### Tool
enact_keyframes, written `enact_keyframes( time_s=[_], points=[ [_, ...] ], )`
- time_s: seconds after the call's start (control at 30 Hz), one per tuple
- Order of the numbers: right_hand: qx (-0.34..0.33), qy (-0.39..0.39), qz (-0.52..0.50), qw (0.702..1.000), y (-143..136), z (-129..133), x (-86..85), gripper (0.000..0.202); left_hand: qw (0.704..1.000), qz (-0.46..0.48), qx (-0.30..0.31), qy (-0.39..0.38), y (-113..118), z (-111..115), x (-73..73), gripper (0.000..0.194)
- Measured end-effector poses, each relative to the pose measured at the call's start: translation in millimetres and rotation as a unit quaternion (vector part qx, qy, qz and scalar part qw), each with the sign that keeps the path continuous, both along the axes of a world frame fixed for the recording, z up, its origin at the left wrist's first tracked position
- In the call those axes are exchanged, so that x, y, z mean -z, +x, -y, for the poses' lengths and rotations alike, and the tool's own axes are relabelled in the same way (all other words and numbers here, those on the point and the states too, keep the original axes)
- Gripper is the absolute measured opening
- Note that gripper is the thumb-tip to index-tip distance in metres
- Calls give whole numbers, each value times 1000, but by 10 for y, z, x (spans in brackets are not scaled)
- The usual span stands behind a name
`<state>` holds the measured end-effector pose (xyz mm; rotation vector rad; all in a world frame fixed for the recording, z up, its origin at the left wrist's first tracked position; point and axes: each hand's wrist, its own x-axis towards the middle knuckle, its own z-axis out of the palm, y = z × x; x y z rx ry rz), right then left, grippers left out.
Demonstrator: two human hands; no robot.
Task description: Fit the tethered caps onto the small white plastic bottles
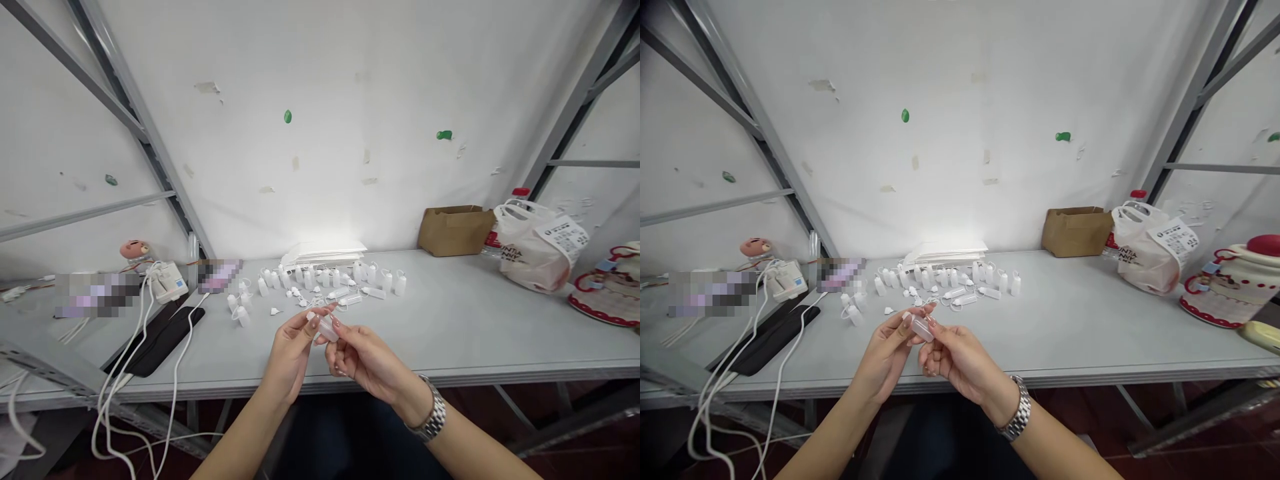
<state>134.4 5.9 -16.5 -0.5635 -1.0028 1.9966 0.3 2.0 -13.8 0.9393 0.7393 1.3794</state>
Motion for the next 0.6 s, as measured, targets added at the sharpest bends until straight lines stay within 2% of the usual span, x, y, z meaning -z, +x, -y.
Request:
enact_keyframes(
  time_s=[0.1,0.2,0.3,0.37,0.47,0.6],
  points=[
    [127,82,71,986,-66,-9,37,31,999,14,-46,-21,-5,-17,25,17],
    [202,141,117,962,-94,0,44,28,999,23,-37,-21,-19,-15,2,20],
    [199,146,109,963,-81,10,38,26,999,33,8,-24,-48,9,-88,38],
    [188,125,88,970,-65,12,30,28,999,34,15,-27,-77,20,-150,48],
    [173,95,55,979,-49,4,17,29,999,14,-24,-18,-133,1,-194,46],
    [173,82,44,981,-27,-19,-2,32,996,-14,-88,-6,-247,-100,-166,42]
  ],
)
